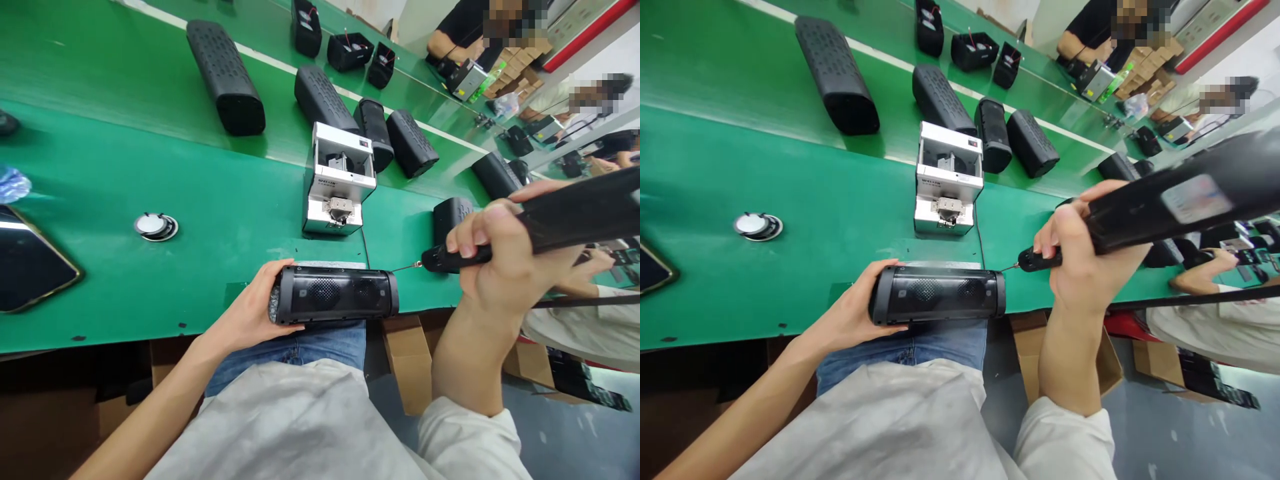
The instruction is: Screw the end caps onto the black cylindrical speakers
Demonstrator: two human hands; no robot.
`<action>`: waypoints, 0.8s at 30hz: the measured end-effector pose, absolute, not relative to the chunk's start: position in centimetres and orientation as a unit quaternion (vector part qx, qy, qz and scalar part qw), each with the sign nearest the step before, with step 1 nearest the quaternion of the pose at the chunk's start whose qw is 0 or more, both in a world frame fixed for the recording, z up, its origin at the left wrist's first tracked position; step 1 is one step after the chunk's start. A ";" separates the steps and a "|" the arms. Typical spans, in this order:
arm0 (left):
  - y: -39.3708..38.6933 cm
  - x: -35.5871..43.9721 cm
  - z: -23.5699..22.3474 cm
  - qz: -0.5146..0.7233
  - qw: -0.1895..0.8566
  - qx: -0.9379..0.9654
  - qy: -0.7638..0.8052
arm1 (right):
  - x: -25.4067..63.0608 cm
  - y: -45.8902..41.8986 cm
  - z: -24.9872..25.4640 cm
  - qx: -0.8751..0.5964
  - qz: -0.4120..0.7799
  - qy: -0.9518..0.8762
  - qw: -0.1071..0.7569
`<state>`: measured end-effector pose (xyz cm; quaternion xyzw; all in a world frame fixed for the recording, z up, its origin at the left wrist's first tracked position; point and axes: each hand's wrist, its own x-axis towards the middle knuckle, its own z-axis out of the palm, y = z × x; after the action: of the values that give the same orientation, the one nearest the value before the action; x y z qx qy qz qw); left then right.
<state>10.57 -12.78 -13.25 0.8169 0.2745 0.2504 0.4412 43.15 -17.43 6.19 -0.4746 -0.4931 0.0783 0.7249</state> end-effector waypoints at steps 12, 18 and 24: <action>-12.9 10.3 -12.4 0.223 0.464 0.801 0.304 | 43.4 -19.4 3.1 -0.446 0.105 -0.502 0.733; -12.9 10.4 -12.2 0.219 0.469 0.799 0.304 | 43.3 -18.9 3.6 -0.452 0.122 -0.507 0.724; -12.8 10.3 -11.8 0.202 0.483 0.794 0.310 | 43.6 -18.8 4.4 -0.469 0.120 -0.513 0.709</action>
<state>10.34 -12.82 -11.81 0.7937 0.3096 0.2016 0.4834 43.59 -18.79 4.44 -0.4693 -0.5129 0.1201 0.7087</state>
